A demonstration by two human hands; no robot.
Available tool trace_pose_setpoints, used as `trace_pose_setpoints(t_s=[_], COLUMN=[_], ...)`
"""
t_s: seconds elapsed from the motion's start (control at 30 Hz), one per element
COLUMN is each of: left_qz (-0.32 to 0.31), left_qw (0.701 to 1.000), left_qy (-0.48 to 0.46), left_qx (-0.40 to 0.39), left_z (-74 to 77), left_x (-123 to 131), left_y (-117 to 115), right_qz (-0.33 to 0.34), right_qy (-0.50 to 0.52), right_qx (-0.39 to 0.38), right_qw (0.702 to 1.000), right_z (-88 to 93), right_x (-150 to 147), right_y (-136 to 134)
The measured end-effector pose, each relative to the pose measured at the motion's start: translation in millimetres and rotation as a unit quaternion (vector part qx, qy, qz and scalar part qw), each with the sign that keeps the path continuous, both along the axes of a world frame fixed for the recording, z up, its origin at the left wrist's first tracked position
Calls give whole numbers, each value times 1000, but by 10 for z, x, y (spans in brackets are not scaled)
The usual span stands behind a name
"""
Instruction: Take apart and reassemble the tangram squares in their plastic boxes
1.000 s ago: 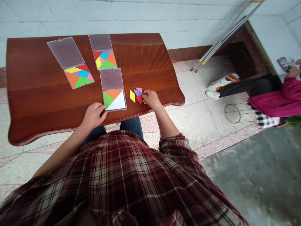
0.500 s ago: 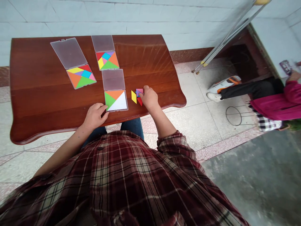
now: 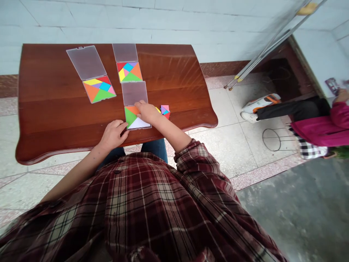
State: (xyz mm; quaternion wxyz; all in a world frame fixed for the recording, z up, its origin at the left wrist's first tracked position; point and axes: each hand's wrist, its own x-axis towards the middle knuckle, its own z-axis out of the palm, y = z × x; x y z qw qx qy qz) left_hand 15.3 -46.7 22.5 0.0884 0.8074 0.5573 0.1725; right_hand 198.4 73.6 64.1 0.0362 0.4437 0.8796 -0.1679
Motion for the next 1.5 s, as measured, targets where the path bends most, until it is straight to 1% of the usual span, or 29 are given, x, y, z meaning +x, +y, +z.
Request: trace_pose_setpoints(t_s=[0.1,0.27,0.4,0.53,0.67,0.73,0.8,0.9,0.97,1.07,1.17,1.3,1.4,1.5], left_qz=[-1,-3,2,3,5,6,5,2,3,6,10,38,44,41], left_qw=[1000,1000,1000,1000,1000,1000,1000,1000,1000,1000,1000,998,998,998], left_qy=[0,1,2,0,-10,-11,-9,-7,-7,-7,-13,-38,-47,-50], left_qx=[-2,-3,-5,-7,-8,-7,-5,0,2,-3,-16,-15,-18,-26], left_z=[-1,0,8,17,12,6,-1,-8,-2,19,33,16,2,11], left_x=[3,5,12,22,25,22,18,13,12,17,24,30,30,27], left_y=[0,1,2,0,5,11,17,20,18,10,9,24,34,33], right_qz=[12,-3,1,2,6,14,22,27,18,12,48,92,134,177], right_qy=[-26,-52,-69,-85,-73,-66,-65,-68,-64,-53,-43,-32,-19,24], right_qx=[3,5,1,21,34,41,44,25,12,23,51,90,111,135], right_qw=[1000,999,998,996,997,997,997,997,998,998,997,991,985,975], right_z=[22,91,127,61,-46,-63,-34,78,152,173,83,-56,-109,-155], right_x=[-2,-3,-12,-5,30,54,73,78,56,-3,-56,-63,-26,17], right_y=[-13,-87,-146,-202,-236,-242,-240,-225,-220,-244,-297,-326,-288,-222])
